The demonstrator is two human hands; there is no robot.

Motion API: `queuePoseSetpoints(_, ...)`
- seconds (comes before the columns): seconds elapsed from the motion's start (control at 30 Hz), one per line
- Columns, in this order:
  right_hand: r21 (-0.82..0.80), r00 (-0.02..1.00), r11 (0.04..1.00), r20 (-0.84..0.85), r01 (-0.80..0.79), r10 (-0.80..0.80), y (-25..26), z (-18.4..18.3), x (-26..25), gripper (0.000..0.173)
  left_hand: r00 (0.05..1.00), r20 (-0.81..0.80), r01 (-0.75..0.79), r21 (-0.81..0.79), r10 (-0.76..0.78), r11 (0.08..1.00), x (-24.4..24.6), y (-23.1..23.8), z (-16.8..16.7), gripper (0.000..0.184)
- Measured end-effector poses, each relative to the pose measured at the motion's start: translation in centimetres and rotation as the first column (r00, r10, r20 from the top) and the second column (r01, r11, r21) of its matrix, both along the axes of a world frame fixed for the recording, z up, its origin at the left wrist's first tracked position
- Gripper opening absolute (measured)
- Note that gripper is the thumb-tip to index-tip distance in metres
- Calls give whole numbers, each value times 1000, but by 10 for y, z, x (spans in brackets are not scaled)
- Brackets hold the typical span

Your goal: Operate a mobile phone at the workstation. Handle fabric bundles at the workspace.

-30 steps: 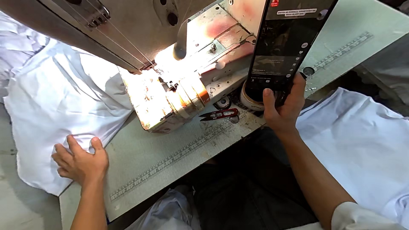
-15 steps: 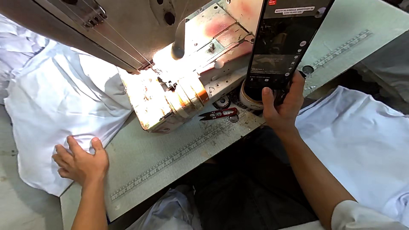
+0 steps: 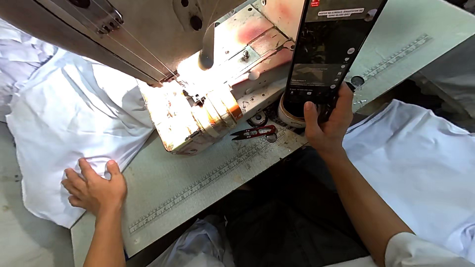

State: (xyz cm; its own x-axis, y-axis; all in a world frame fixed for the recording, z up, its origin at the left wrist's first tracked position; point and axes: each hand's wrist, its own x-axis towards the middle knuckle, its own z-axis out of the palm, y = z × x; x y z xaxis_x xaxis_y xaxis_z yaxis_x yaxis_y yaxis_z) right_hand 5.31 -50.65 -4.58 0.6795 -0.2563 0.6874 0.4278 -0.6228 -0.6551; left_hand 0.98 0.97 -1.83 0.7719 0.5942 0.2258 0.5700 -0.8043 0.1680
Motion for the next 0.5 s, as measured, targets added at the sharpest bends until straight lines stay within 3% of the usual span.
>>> queuePoseSetpoints(0.5,-10,1000,1000,-11,10,-10,0,0,0,59,1000,-1,-21,14,21,1000,1,3,-3,78)
